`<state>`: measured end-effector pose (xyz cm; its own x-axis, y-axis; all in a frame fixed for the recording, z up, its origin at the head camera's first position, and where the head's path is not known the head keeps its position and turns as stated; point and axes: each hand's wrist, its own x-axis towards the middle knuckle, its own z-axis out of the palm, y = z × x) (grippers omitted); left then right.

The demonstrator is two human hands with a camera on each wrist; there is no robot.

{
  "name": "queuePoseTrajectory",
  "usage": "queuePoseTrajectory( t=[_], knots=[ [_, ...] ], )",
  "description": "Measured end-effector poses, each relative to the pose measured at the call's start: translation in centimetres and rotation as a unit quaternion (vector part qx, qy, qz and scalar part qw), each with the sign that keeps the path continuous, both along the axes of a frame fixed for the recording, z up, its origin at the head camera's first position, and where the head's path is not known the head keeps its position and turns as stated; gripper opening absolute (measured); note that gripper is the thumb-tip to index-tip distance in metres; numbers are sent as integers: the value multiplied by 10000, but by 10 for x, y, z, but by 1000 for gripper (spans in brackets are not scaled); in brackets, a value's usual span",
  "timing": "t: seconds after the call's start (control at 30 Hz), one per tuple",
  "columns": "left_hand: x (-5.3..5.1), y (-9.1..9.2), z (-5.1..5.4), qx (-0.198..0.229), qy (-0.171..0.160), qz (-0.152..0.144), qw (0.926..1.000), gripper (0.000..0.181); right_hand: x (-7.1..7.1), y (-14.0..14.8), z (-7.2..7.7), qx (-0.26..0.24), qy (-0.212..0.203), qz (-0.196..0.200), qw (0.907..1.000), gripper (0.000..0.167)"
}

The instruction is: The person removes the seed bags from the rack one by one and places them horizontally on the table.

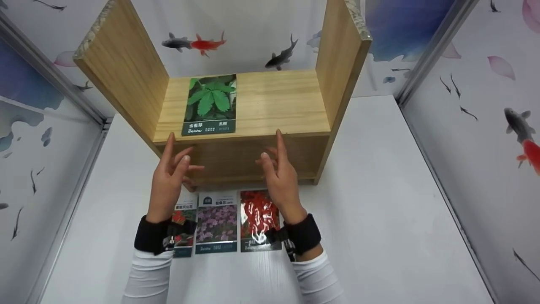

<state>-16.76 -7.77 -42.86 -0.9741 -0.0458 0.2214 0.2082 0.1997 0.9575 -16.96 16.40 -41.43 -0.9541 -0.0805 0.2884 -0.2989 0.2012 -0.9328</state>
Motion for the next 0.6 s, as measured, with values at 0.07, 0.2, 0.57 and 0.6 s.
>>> queuePoseTrajectory(
  t=[0.07, 0.2, 0.57, 0.6],
  knots=[
    [-4, 0, 0, -51, 2, 12, 10000, 65, -3, -2, 3, 59, -14, 29, 10000, 56],
    [1, 4, 25, -355, -55, 125, 9993, 63, -15, 0, 2, 327, 7, 136, 9994, 52],
    [-22, -4, 18, -306, -588, -64, 9978, 69, -33, -8, 9, 240, -273, 445, 9983, 51],
    [-23, -4, 18, -288, -635, -70, 9975, 70, -32, -10, 12, 171, -306, 471, 9983, 51]
  ],
)
